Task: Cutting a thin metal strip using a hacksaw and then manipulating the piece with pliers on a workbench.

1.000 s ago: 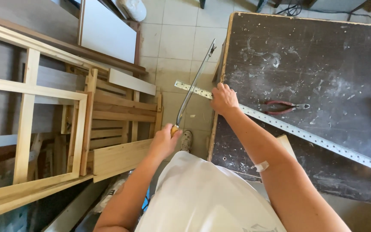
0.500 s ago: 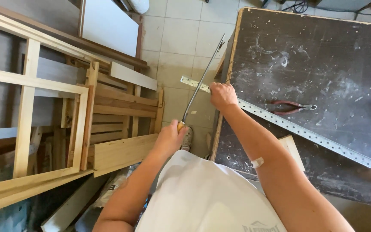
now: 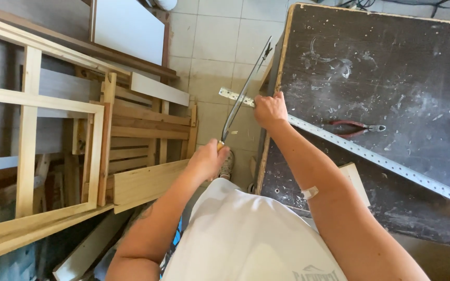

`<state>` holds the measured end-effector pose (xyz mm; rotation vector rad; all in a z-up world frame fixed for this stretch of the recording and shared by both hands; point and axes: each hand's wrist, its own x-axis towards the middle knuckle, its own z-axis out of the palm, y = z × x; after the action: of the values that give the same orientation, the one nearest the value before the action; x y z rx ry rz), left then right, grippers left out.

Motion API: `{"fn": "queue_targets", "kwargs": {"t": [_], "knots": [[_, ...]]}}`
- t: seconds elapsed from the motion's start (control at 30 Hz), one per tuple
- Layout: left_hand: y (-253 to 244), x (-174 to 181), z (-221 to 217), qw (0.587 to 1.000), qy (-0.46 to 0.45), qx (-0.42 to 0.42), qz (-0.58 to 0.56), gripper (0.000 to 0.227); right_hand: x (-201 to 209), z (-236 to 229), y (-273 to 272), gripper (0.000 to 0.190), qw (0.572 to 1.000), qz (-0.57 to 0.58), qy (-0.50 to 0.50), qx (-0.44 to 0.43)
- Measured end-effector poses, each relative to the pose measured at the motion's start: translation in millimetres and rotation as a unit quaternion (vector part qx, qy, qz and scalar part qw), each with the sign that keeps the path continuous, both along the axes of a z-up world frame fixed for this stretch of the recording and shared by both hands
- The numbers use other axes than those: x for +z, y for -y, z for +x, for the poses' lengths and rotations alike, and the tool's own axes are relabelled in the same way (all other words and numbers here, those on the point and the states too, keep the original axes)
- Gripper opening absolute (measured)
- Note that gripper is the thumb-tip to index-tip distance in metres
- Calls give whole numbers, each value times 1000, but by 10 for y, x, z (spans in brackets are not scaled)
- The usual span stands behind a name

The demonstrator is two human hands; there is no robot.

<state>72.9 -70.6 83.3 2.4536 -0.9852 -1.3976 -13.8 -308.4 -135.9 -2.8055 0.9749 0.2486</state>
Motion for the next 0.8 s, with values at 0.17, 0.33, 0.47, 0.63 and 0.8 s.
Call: {"fn": "queue_targets", "kwargs": {"t": [0.17, 0.33, 0.47, 0.63, 0.8], "knots": [[183, -79, 8, 1000, 11, -10, 19, 52, -252, 48, 97, 23, 999, -35, -24, 15], [193, -279, 91, 1000, 12, -8, 14, 56, -413, -5, 114, 24, 998, -52, 12, 32], [314, 25, 79, 1000, 4, 3, 28, 54, -665, -19, 213, 16, 983, -100, 136, 67], [438, 136, 41, 999, 1, -7, 44, 50, -543, -42, 224, 16, 974, -92, 187, 89], [501, 174, -30, 999, 30, -6, 20, 53, -427, -40, 244, 17, 965, -113, 212, 102]]}}
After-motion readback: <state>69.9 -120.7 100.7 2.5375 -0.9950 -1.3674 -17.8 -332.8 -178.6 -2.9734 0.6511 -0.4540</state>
